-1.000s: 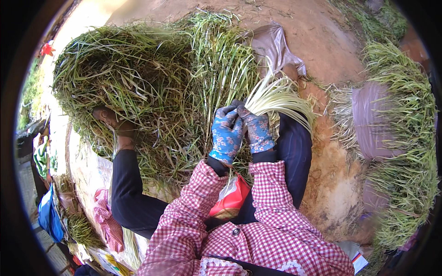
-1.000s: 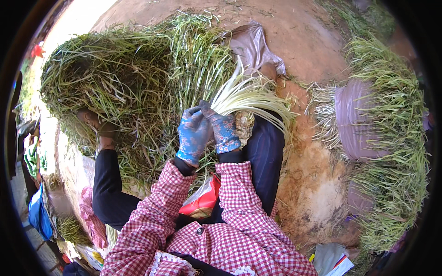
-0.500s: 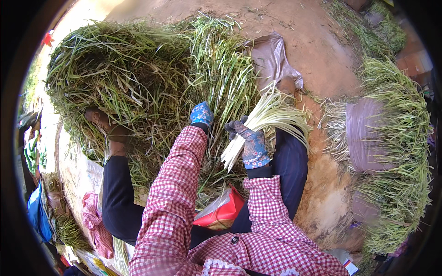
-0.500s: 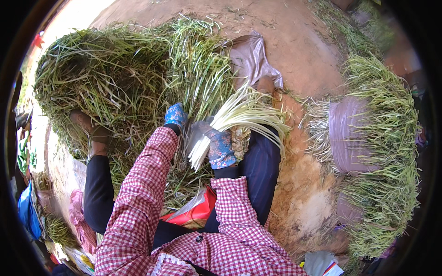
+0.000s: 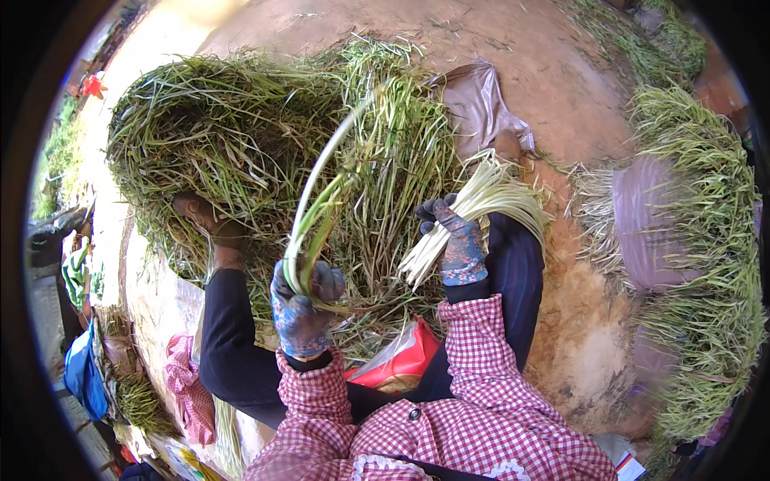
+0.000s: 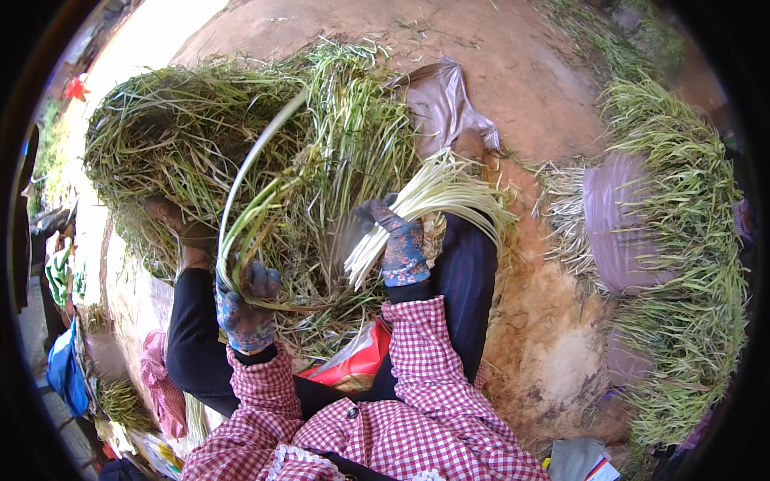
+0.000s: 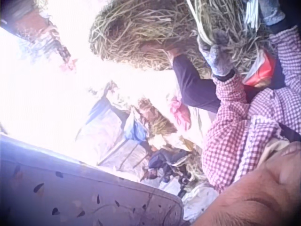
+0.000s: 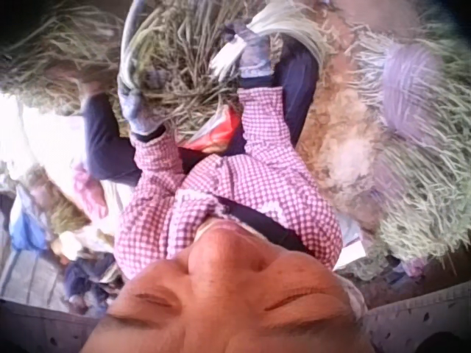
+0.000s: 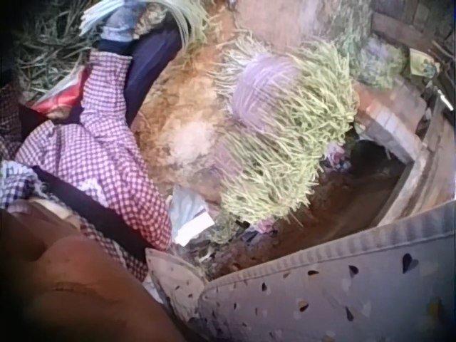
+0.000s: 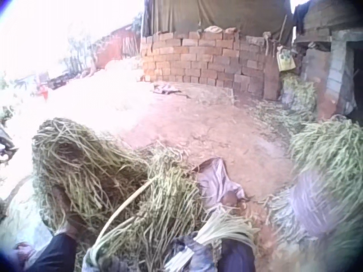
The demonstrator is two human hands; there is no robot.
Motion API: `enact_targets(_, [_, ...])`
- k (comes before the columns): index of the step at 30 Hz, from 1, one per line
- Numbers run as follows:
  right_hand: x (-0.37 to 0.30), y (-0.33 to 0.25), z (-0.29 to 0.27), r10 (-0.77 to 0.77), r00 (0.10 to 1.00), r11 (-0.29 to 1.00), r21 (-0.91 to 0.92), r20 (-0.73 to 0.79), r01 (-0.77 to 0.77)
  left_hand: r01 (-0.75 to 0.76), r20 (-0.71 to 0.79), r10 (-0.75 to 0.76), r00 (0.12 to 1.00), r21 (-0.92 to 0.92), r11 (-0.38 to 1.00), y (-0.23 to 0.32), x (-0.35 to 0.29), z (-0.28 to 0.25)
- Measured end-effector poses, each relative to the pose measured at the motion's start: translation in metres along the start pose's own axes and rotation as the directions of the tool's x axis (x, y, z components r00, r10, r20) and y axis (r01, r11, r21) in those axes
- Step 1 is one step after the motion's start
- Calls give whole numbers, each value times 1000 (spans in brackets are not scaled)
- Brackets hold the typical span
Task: The person sits on the ground and repeatedly gathers handfuls of long green grass, aligns them, and ties them into bundles using thin strips of grass. The person places the finished bundles to the side.
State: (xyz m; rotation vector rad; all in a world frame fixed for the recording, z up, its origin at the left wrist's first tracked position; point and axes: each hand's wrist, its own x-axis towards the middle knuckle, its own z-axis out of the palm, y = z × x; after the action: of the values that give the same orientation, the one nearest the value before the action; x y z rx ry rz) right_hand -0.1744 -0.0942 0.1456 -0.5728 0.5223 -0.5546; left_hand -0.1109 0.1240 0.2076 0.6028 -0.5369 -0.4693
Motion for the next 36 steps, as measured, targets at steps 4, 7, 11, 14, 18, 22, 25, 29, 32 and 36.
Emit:
enact_targets(4, [-5, -8, -3, -12, 998, 991, 137, 65, 3, 62, -143, -97, 985, -226, 972, -10, 5, -23])
enact_targets(7, [-4, -9, -14, -65, 991, 988, 148, 116, 47, 357, -616, -353, 705, -122, 926, -46, 4, -33])
enact_targets(11, [3, -10, -20, 146, 975, 890, 408, 167, -203, 274, -428, -251, 868, -8, 962, -77, 14, -30])
enact_targets(14, [0, -7, -14, 52, 999, 997, -61, -13, -53, 307, -527, -250, 812, 21, 952, -92, 20, -21])
enact_targets(18, [-4, -1, -1, 119, 988, 988, -105, 97, -109, 297, -591, -107, 799, 235, 925, -107, 18, -12])
enact_targets(22, [-5, 2, 1, 103, 992, 940, -333, 70, -74, 298, -594, -20, 804, 373, 879, -110, 22, -3])
enact_targets(25, [-2, 6, -5, 99, 987, 832, -555, 125, -13, 378, -547, -138, 826, 356, 854, -106, 28, 7])
enact_targets(29, [-2, 15, -12, -65, 968, 728, -653, 241, 211, 391, -521, -116, 845, 456, 799, -111, 26, 5])
enact_targets(32, [1, 10, -15, -108, 990, 830, -539, 94, 142, 381, -588, 64, 806, 600, 704, -115, 17, -34])
enact_targets(36, [8, -11, -20, -132, 991, 961, -247, -4, 127, 478, -651, 244, 719, 718, 507, -86, 19, -134])
